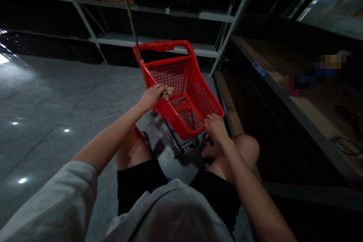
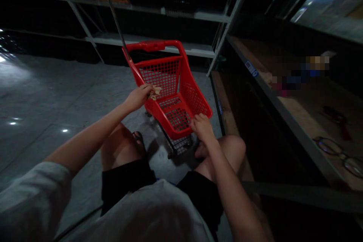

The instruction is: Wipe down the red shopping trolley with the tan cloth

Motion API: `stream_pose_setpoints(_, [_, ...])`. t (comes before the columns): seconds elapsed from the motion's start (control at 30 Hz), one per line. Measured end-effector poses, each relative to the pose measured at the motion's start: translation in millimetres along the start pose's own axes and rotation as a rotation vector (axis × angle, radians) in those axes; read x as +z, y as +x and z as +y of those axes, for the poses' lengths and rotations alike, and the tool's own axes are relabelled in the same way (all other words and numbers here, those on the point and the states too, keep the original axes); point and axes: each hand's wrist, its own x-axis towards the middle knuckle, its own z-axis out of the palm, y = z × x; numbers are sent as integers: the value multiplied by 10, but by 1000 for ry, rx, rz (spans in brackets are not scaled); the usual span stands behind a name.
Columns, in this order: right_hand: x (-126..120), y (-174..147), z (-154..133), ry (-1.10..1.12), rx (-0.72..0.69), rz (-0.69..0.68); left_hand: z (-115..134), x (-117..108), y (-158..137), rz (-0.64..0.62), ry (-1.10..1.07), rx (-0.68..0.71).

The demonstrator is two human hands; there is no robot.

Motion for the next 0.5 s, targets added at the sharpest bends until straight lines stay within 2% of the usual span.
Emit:
stream_pose_setpoints(0.07, [-28, 128, 223, -6, 12, -12, -101, 27, 187, -8, 21, 37])
stream_pose_setpoints(0.13, [-63, 278, 340, 21, 60, -21, -21, 136, 314, -31, 41, 103])
stream_pose_setpoints(0.2, [-91, 445, 317, 119, 107, -43, 207, 321, 393, -56, 50, 177])
stream_pose_setpoints(0.3, [-102, 693, 130, 282, 158, -64, 663, 663, 489, -65, 73, 279])
stream_pose_setpoints(0.4, [-71, 870, 49, 226, 221, -75, 963, 916, 643, -101, 124, 329])
stream_pose_setpoints(0.5, [-12, 976, 231, 121, 241, -104, 873, 939, 846, -156, 215, 332])
